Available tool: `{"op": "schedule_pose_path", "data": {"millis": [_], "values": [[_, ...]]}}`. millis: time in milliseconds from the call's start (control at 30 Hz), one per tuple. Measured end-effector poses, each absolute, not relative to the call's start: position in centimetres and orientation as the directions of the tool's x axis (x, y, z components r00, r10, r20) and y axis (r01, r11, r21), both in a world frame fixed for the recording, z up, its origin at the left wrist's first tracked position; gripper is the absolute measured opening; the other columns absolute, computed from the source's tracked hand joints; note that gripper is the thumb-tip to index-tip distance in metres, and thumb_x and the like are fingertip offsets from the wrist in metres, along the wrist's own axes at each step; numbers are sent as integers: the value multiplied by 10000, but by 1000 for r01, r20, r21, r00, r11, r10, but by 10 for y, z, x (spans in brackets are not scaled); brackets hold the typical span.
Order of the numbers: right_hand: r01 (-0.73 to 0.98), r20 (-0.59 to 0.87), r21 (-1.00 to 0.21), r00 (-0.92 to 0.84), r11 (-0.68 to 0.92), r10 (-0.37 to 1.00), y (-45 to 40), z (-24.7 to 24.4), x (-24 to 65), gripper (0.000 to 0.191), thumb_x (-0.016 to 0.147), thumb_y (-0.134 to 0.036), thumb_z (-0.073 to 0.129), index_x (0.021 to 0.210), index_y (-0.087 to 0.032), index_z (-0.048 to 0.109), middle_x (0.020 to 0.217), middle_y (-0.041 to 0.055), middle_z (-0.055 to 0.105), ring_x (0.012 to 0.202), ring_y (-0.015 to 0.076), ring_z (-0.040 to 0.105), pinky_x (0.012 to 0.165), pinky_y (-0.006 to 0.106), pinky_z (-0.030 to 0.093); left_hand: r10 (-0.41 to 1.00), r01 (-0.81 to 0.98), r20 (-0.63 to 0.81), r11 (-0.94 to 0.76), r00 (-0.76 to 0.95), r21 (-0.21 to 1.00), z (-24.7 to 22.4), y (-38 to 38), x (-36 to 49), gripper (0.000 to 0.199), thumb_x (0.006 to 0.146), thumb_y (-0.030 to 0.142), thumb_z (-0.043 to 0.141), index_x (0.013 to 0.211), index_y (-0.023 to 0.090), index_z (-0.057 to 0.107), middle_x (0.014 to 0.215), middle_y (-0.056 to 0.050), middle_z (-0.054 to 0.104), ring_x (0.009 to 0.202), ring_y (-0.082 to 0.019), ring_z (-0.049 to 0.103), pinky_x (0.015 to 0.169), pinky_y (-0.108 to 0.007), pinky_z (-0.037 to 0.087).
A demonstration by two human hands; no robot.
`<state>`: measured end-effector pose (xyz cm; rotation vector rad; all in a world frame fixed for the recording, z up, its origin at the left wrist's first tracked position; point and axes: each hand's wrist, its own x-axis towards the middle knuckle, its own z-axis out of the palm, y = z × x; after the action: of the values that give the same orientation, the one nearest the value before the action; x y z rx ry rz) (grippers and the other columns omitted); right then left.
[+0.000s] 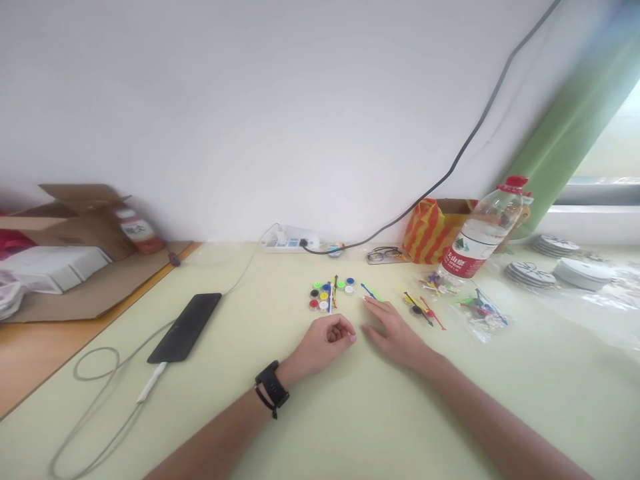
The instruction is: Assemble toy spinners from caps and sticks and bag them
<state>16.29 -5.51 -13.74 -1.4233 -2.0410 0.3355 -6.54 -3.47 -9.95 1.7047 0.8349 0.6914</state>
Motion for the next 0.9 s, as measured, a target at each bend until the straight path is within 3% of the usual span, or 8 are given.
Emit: {"op": "schedule_pose_path", "data": {"millis": [233,900], "values": [[704,374,-582,-212,406,903,-55,-135,162,529,947,-315,585,1457,-181,541,1491,138,547,1403,309,470,1179,522,390,813,190,57,-204,579,960,-100,-36,-65,173,892,335,677,897,162,661,789,-9,596,700,-131,511,634,-251,417],[710,383,-564,-229,422,895,-56,-136,161,512,942,-299,588,1438,-177,555,1457,141,573,1372,303,503,1166,519,413,845,212,116,-260,521,942,-103,-37,-64,141,897,322,665,887,182,674,779,-10,624,723,-145,552,648,-258,440]]}}
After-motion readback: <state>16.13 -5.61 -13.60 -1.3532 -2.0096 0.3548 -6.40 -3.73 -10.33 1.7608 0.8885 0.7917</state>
